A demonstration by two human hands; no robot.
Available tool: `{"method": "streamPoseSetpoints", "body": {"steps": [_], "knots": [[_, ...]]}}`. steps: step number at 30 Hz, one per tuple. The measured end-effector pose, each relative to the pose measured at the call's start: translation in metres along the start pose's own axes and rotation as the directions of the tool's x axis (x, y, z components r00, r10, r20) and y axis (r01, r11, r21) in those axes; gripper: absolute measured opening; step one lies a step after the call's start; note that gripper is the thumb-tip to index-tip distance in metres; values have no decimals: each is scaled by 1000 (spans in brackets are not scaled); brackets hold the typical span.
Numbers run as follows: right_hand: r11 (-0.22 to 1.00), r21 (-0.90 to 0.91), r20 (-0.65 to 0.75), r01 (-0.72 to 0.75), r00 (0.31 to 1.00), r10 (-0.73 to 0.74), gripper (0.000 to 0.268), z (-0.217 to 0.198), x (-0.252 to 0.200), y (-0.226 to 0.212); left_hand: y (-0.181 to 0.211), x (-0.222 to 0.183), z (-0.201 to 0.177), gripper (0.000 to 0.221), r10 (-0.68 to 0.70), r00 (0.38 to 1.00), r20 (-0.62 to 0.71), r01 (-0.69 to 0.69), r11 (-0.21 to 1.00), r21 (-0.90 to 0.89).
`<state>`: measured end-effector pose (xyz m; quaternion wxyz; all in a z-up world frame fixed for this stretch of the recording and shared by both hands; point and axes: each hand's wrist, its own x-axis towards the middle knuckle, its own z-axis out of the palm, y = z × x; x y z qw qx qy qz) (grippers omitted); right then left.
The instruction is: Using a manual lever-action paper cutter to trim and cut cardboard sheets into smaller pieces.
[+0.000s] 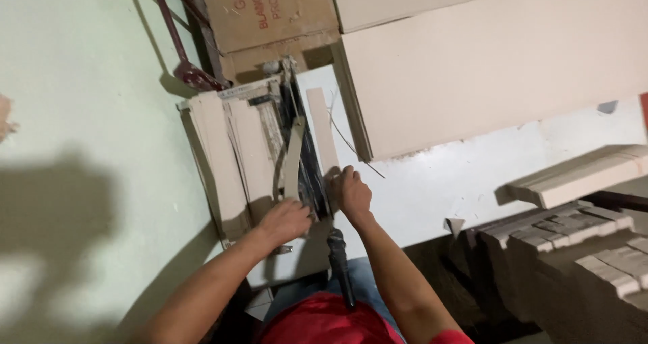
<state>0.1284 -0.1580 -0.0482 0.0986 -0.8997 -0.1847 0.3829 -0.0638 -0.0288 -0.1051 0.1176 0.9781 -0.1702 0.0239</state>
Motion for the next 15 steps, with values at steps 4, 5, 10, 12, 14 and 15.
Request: {"method": "streamPoseSetpoints", "body": {"steps": [4, 5, 10, 12, 14, 15], "knots": [[969, -246, -64, 1, 998, -18, 40, 23, 31, 2, -18, -25, -20, 24, -14, 998, 58, 10, 997, 81], [975, -219, -62, 20, 998, -34, 51, 32, 41, 10, -18, -28, -20, 24, -6, 1000, 28, 3, 993, 120], [997, 21, -89, 78, 993, -76, 22, 25, 53, 27, 15, -8, -49, 16, 25, 978, 208, -48, 993, 106], [981, 192, -29, 41, 999, -36, 17, 5, 33, 29, 18, -11, -52, 24, 51, 969, 240, -76, 993, 93], [873, 485, 22, 46, 998, -65, 17, 1, 9, 41, 11, -29, -37, 20, -57, 957, 284, -3, 978, 209], [876, 479, 20, 46, 998, -64, 17, 13, 1, 43, 1, -37, -39, 20, -58, 959, 278, -1, 978, 207]]}}
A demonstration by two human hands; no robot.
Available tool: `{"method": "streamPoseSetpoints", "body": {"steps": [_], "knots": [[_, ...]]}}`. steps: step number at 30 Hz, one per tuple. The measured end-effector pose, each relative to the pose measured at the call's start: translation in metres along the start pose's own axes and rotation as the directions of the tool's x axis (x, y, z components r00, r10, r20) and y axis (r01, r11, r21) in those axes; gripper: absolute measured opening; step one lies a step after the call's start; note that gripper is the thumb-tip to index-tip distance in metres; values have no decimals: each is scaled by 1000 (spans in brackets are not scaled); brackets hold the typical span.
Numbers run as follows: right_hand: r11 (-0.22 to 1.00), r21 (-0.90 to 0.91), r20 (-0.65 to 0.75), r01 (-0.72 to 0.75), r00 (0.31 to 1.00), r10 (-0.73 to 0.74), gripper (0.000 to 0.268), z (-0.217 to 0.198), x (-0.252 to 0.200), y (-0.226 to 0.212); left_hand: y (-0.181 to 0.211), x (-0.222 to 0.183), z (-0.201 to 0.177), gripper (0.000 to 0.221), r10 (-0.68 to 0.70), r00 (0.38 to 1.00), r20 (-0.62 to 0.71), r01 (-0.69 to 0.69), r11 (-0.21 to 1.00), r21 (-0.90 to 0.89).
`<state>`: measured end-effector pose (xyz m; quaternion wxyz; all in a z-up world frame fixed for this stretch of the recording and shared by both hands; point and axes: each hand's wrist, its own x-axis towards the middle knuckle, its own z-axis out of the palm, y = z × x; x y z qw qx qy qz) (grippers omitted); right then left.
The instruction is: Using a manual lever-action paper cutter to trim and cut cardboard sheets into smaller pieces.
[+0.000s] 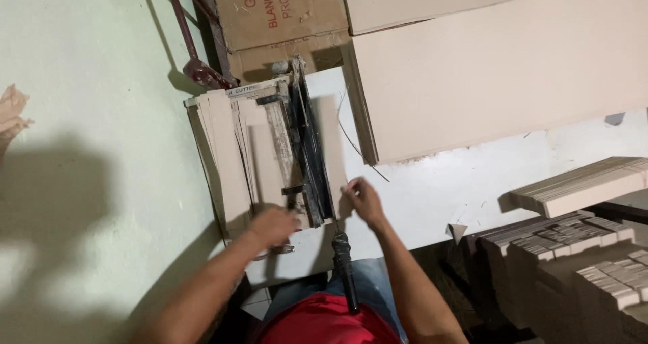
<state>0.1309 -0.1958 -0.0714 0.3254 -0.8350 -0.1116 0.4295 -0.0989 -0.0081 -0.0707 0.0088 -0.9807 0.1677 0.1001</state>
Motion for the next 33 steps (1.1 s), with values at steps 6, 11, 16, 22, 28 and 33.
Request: {"method": "streamPoseSetpoints", "body": {"steps": [6, 11, 16, 22, 28, 33], "knots": [[999, -1, 49, 47, 998, -47, 18, 31, 1, -10, -44, -25, -16, 7, -56, 997, -53, 49, 992, -114], [951, -304, -31, 51, 997, -64, 14, 39, 34, -29, -37, -14, -20, 15, -161, 986, -46, 145, 959, -242], [899, -415, 93, 138, 990, -110, 26, 23, 25, -47, -39, 26, -76, 26, -342, 918, 201, 394, 842, -367], [835, -482, 276, 264, 951, -142, 54, 14, 12, -59, -46, 95, -105, 79, -571, 705, 422, 708, 525, -472], [913, -345, 175, 217, 971, -165, 55, -13, -34, -42, -33, 125, -57, 109, -610, 555, 565, 818, 524, -238], [869, -486, 129, 97, 991, -38, 88, -42, -184, -117, -35, 133, -45, 135, -601, 519, 608, 825, 539, -171]]}}
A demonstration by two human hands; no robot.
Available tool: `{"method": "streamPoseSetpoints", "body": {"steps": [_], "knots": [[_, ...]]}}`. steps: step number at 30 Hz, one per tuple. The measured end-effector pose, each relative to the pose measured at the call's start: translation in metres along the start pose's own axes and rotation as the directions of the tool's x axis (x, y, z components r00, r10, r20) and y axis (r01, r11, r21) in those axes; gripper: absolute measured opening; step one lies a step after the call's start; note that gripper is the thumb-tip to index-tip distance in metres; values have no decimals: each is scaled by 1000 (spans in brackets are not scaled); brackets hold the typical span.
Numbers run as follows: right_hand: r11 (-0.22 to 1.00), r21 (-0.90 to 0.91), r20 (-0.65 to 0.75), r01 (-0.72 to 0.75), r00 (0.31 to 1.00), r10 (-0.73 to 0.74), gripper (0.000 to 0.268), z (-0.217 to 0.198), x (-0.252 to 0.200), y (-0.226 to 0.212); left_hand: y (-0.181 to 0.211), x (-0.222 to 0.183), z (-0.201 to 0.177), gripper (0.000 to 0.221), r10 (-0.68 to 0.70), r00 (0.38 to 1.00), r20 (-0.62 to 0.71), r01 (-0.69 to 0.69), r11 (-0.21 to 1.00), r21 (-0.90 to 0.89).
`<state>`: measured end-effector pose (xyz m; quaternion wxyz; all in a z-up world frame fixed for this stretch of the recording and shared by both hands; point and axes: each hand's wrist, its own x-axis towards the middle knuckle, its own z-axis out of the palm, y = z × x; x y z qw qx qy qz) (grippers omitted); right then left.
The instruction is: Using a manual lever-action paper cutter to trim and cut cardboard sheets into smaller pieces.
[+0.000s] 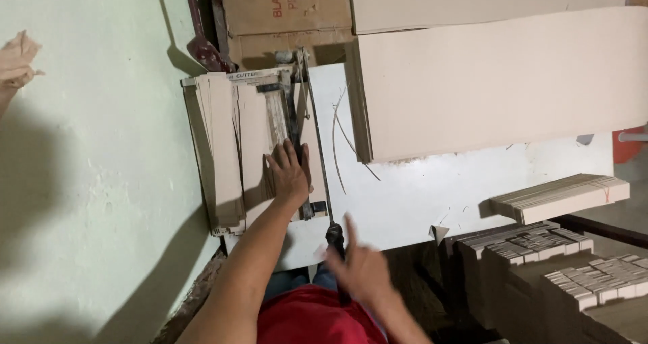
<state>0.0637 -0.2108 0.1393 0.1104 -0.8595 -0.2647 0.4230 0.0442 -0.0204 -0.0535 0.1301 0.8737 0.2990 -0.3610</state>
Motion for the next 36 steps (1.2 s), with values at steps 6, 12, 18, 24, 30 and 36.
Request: {"method": "streamPoseSetpoints", "body": {"steps": [6, 12, 18, 24, 30, 36], "knots": [[983, -127, 55, -129, 989, 137, 91, 155, 49, 86, 4, 5, -17, 125, -8, 996, 93, 5, 999, 33], [999, 23, -9, -39, 999, 39, 85, 151, 52, 99, 2, -3, -16, 124, -16, 995, 101, 14, 1000, 15], [935, 340, 134, -103, 989, 60, 97, -34, -53, -15, 9, -43, -44, 110, 86, 996, -4, -83, 973, 214], [941, 329, 201, -75, 980, 8, 80, -41, -68, 9, 8, -21, 8, 100, 469, 850, 242, -525, 711, 468], [950, 276, 77, -145, 989, 128, 61, 25, -47, 155, -34, -98, 27, 22, 658, 574, -487, -487, 753, 442], [911, 181, 20, -371, 927, 373, 66, 105, -29, 299, -65, -89, 36, 32, 713, 549, -436, -552, 701, 452]]}}
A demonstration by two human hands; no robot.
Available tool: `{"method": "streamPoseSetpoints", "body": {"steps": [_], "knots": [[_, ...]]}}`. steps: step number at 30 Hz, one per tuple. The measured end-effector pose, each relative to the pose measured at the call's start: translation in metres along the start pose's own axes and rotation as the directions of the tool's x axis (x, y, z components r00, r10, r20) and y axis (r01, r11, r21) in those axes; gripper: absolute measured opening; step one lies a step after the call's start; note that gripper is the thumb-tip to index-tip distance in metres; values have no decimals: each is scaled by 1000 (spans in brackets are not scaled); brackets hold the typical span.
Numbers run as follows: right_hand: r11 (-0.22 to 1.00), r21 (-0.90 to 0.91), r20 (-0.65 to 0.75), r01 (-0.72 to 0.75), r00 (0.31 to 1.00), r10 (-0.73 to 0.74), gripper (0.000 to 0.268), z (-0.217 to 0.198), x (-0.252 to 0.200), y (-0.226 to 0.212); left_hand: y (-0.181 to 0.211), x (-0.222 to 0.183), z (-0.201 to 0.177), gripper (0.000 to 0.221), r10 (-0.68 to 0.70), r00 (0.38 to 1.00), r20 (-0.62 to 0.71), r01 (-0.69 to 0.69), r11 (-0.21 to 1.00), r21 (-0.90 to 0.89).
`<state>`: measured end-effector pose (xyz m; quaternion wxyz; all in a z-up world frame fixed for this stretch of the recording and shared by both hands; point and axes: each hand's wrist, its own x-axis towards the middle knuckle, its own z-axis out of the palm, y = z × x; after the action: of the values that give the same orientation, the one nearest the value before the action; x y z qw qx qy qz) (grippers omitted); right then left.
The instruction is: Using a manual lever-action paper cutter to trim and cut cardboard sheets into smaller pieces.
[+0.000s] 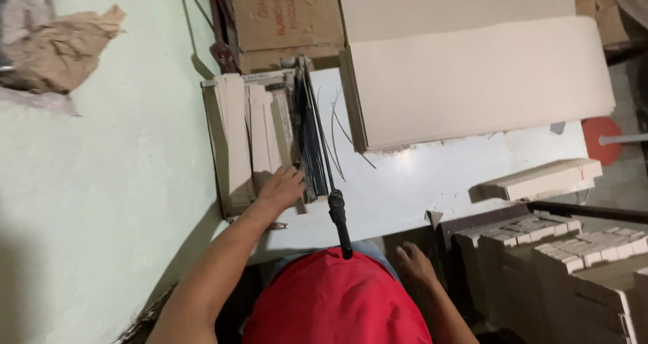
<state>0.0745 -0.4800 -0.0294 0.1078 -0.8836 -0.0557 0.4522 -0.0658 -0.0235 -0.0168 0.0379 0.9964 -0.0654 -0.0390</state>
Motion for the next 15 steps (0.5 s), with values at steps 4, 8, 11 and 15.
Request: {"method": "streamPoseSetpoints", "body": {"steps": [4, 8, 11, 15], "knots": [[993, 64, 16, -98, 995, 97, 67, 6, -6, 26, -29, -4, -42, 46, -140, 778, 613, 87, 990, 115], [863, 456, 26, -217, 973, 231, 59, -16, -72, -25, -54, -25, 33, 57, -169, 841, 514, 34, 965, 262], [758, 611, 42, -230, 965, 259, 59, -8, -87, -20, -49, -25, 11, 63, -193, 757, 624, -15, 950, 313], [677, 702, 21, -218, 958, 287, 54, 29, -89, 33, -46, -26, 6, 67, -236, 720, 653, -41, 924, 380]]}}
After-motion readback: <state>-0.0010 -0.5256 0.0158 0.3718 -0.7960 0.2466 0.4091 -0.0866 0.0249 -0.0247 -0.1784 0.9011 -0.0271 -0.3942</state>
